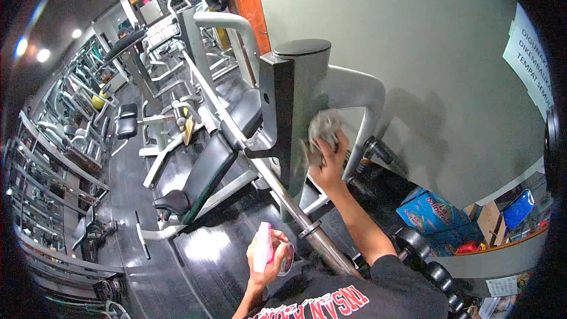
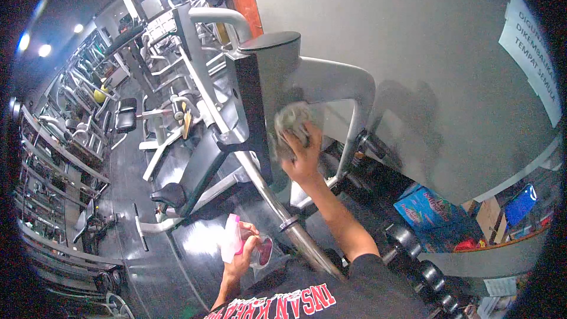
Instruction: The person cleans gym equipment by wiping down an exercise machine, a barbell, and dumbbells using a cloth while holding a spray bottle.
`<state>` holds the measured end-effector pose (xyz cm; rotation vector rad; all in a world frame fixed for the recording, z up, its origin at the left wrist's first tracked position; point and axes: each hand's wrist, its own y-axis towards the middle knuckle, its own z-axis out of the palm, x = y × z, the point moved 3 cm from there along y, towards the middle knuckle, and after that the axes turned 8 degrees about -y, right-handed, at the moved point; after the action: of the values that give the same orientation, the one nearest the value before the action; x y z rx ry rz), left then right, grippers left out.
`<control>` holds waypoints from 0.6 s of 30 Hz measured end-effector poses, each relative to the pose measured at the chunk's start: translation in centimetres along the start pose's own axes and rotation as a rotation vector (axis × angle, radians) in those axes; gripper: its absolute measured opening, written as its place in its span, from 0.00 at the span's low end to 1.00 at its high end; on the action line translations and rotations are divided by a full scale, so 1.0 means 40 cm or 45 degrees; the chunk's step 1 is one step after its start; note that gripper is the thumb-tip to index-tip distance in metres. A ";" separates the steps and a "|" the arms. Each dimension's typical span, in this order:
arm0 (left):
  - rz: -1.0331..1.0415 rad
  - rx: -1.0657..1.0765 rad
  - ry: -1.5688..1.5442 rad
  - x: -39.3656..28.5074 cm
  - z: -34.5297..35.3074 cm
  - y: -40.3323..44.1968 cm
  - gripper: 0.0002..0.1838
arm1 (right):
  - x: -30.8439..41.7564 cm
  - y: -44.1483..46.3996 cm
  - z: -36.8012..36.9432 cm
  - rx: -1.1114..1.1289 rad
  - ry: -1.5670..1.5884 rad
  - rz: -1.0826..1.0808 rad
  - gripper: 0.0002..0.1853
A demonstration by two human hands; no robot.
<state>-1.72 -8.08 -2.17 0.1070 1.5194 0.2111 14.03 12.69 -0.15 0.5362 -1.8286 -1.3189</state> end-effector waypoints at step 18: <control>0.018 -0.175 -0.127 -0.026 0.007 -0.004 0.13 | -0.086 -0.392 0.000 0.905 0.211 0.096 0.31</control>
<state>-1.48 -8.41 -1.17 0.0186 1.4007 0.3164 14.33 9.44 -15.88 0.9015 -2.1251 -0.5198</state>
